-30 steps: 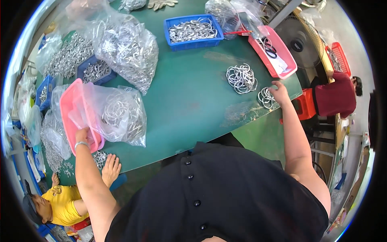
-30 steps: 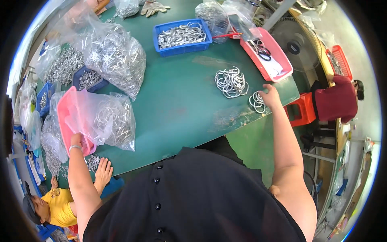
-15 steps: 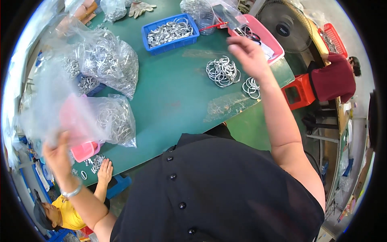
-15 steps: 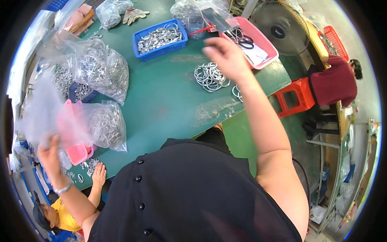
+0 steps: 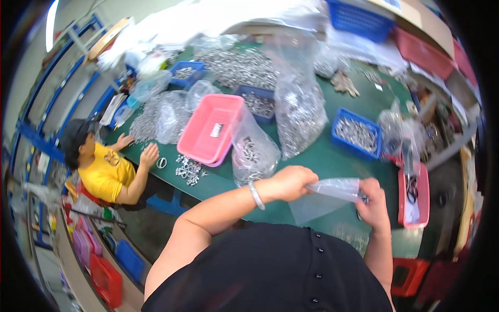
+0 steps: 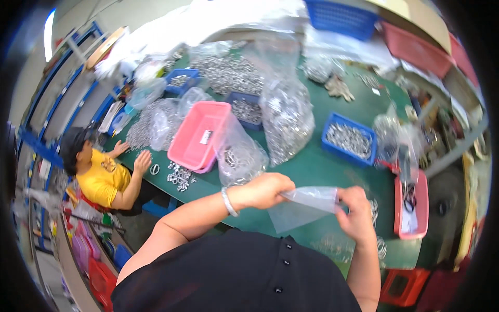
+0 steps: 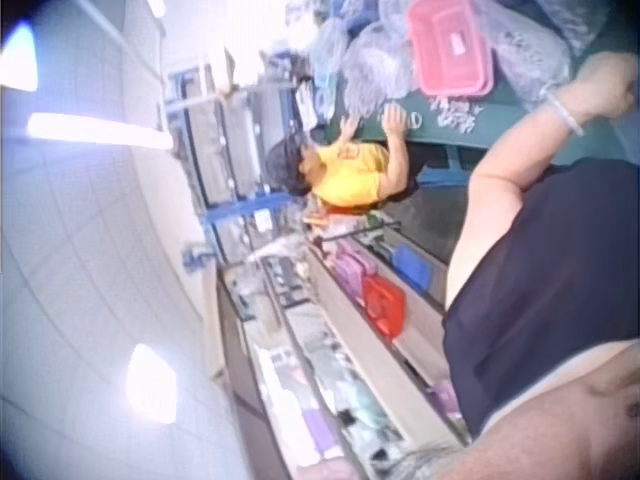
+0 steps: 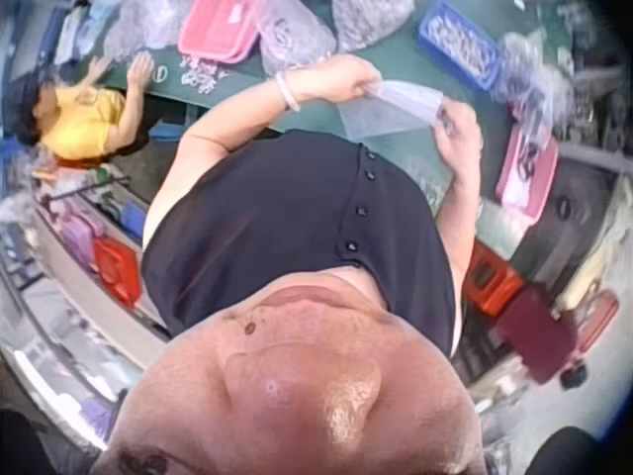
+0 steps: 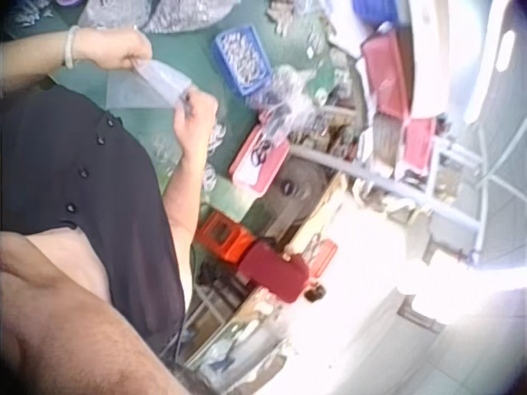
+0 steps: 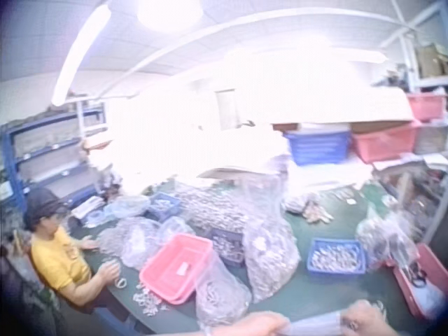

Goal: The person uses a tool to secure a fastener on a metal hoop, picks up silver screws by hand to place them in a bin, and gathers metal rings from a workbench before walking to a storage area to handle bags of components in a crate.

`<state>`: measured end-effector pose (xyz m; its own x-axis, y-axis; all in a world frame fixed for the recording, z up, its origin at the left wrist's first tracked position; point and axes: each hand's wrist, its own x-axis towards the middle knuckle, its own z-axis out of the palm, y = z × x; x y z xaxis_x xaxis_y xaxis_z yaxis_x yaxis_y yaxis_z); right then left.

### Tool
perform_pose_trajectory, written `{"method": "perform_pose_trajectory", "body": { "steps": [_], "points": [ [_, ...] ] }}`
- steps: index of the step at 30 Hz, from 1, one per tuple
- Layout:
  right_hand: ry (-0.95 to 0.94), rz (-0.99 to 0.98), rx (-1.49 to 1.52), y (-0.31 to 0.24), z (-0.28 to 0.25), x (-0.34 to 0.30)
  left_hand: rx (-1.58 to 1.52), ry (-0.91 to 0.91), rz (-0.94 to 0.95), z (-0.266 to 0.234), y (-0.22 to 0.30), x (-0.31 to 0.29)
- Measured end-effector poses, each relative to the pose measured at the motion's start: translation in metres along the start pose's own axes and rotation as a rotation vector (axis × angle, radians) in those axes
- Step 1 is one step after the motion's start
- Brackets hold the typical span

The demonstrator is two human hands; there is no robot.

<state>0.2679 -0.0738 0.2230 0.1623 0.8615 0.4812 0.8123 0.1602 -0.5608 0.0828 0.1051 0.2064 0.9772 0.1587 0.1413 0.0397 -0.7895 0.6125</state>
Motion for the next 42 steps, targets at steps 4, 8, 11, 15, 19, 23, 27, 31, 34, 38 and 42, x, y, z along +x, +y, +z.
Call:
{"method": "perform_pose_trajectory", "body": {
  "steps": [4,8,11,15,19,23,27,31,34,38,42],
  "points": [
    [0.021,-0.026,0.085,-0.015,0.021,0.028,-0.05,0.05,-0.058,-0.014,-0.005,-0.023],
    [-0.083,-0.11,0.12,-0.041,0.042,0.058,-0.288,0.286,-0.033,-0.029,0.001,-0.056],
    [-0.225,-0.267,0.142,-0.049,0.079,0.074,-0.384,0.405,0.028,-0.029,-0.009,-0.089],
    [-0.461,-0.351,0.174,-0.07,0.151,0.095,-0.541,0.498,-0.008,0.002,-0.056,-0.139],
    [-0.54,-0.317,0.159,-0.096,0.225,0.105,-0.783,0.575,-0.218,0.02,-0.094,-0.198],
    [-0.634,-0.407,0.209,-0.121,0.273,0.105,-0.849,0.744,-0.175,0.029,-0.113,-0.247],
    [-0.714,-0.455,0.264,-0.132,0.297,0.108,-0.814,0.718,-0.17,0.032,-0.125,-0.274],
    [-0.788,-0.486,0.309,-0.126,0.301,0.11,-0.825,0.57,-0.209,0.007,-0.119,-0.284],
    [-0.823,-0.521,0.355,-0.122,0.296,0.11,-0.856,0.385,-0.261,0.005,-0.116,-0.28],
    [-0.82,-0.494,0.348,-0.113,0.29,0.107,-0.773,0.433,-0.087,0.009,-0.115,-0.269],
    [-0.808,-0.485,0.302,-0.112,0.283,0.107,-0.751,0.442,-0.154,-0.001,-0.111,-0.263]
  ]
}}
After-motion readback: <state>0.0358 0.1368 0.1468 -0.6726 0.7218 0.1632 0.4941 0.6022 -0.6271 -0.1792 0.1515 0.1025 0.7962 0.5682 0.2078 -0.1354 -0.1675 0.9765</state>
